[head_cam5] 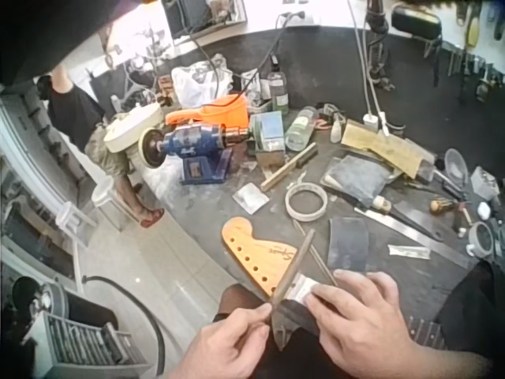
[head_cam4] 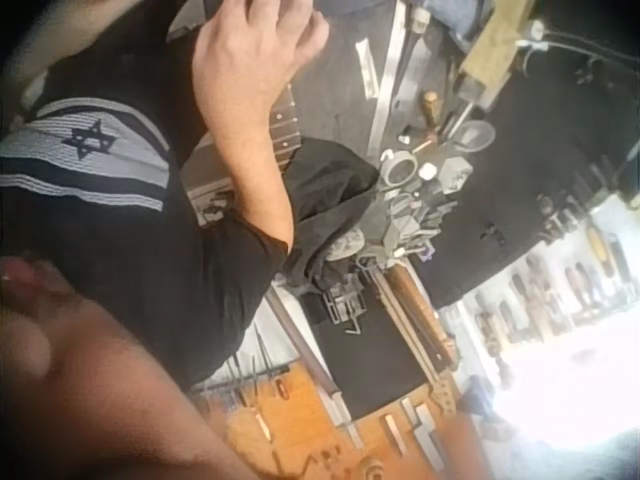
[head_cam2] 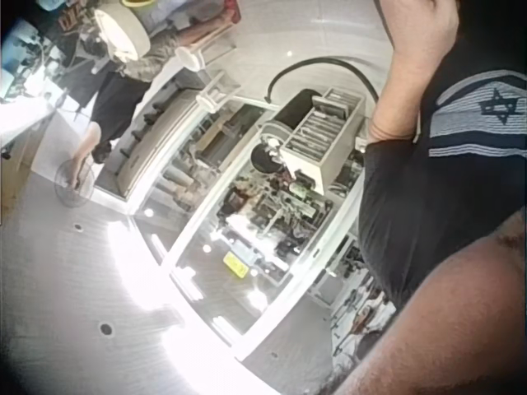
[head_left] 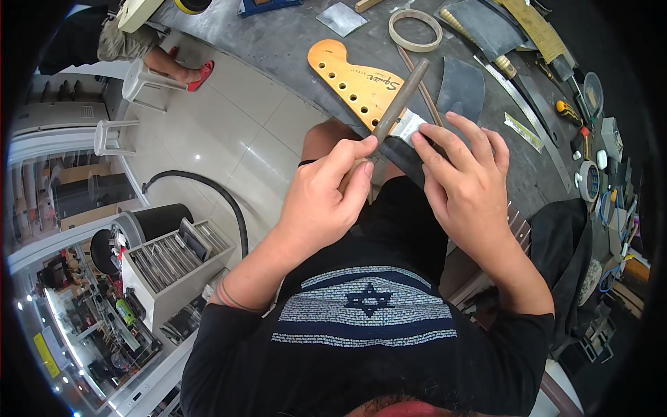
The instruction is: The person sands the nut area of a guitar neck using a file, brushes away dust with a brush, and turns the neck over to inspect it.
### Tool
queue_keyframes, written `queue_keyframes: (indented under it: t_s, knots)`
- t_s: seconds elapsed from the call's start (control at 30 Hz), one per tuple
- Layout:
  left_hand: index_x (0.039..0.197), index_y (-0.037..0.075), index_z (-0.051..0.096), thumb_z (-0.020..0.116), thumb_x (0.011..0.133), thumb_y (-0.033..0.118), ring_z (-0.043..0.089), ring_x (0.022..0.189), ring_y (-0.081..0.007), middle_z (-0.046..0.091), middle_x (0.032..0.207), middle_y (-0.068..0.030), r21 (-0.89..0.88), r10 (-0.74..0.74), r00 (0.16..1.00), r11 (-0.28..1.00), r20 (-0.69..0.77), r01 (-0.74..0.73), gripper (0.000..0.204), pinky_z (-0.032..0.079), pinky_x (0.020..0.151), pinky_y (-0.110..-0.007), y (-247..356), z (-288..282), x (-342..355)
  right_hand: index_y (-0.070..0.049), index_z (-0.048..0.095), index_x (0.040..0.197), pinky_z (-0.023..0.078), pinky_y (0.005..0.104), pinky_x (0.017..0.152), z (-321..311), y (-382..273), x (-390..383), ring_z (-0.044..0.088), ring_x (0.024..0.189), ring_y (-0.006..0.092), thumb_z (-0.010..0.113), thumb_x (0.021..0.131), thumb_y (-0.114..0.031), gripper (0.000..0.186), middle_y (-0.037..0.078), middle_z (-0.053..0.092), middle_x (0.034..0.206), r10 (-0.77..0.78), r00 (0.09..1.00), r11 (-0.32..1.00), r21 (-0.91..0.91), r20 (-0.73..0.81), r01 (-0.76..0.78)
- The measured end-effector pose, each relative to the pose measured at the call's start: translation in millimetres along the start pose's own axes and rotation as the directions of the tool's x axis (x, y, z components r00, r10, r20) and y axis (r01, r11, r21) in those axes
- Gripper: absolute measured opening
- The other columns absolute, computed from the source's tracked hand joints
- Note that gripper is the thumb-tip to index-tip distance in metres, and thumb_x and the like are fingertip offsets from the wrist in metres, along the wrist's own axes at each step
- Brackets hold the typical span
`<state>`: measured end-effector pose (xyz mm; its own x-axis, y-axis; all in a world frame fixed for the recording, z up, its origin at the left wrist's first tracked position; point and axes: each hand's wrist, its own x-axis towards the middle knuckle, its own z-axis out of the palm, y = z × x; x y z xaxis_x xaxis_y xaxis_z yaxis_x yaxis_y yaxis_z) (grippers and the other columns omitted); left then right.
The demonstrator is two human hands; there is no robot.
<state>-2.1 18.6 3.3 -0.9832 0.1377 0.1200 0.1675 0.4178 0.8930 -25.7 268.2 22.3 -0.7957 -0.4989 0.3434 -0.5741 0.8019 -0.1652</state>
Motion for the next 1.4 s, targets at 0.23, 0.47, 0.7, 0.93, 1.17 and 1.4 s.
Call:
queue_keyframes:
  t_s: [0.23,0.47,0.7,0.93,1.17,1.4]
  knots:
    - [0.137,-0.003,0.074,0.071,0.112,0.002,0.066,0.07,-0.011,0.075,0.087,-0.0114,0.105,-0.02,0.998,0.994,0.052,0.015,0.025,0.052,0.067,-0.031,11,0,-8,-0.011,0.081,0.135,0.038,0.0549,0.124,2,-2,-1,0.06,0.148,0.0279,0.085,0.088,-0.01,0.047,0.001,0.072,0.144,0.001,1.0,1.0,-0.017,0.004,-0.001]
    - [0.135,0.0,0.075,0.073,0.109,0.002,0.065,0.062,-0.0207,0.068,0.079,-0.0147,0.176,0.049,0.996,0.982,0.07,-0.061,0.026,0.051,0.062,-0.036,13,7,-13,-0.011,0.081,0.138,0.037,0.0557,0.125,2,-2,-3,0.06,0.149,0.0273,0.086,0.087,-0.011,0.051,0.001,0.072,0.145,0.006,1.0,1.0,-0.015,0.002,-0.006]
    - [0.139,0.001,0.076,0.073,0.107,-0.003,0.067,0.063,-0.0272,0.069,0.08,-0.0151,0.246,0.103,0.989,0.961,0.102,-0.126,0.032,0.053,0.063,-0.037,11,-7,-50,-0.012,0.081,0.141,0.038,0.0535,0.125,1,-3,-4,0.061,0.15,0.0311,0.082,0.091,-0.006,0.05,0.002,0.074,0.148,0.012,1.0,1.0,-0.009,0.011,-0.012]
    - [0.134,0.0,0.074,0.071,0.108,0.001,0.074,0.08,-0.0439,0.073,0.091,-0.0218,0.265,0.114,0.988,0.954,0.104,-0.138,0.027,0.057,0.069,-0.048,16,22,19,-0.012,0.081,0.141,0.036,0.0542,0.126,1,-3,-4,0.059,0.152,0.0311,0.082,0.088,-0.006,0.053,0.001,0.074,0.149,0.016,1.0,1.0,-0.021,0.013,-0.016]
    - [0.141,0.003,0.072,0.072,0.102,-0.001,0.08,0.086,-0.0414,0.08,0.097,-0.0178,0.291,-0.039,0.982,0.957,0.185,-0.017,0.04,0.063,0.072,-0.052,21,-13,-49,-0.012,0.081,0.14,0.036,0.0537,0.127,4,-3,-3,0.059,0.152,0.0309,0.081,0.091,-0.006,0.05,0.001,0.075,0.148,0.016,1.0,1.0,0.0,0.015,-0.016]
    - [0.132,0.0,0.075,0.069,0.109,-0.001,0.075,0.082,-0.0453,0.074,0.092,-0.0233,0.258,0.097,0.988,0.958,0.119,-0.125,0.024,0.059,0.072,-0.046,19,22,20,-0.011,0.084,0.133,0.035,0.0556,0.128,4,1,-3,0.06,0.15,0.027,0.085,0.087,-0.01,0.047,0.0,0.075,0.142,0.001,1.0,1.0,-0.015,-0.02,-0.001]
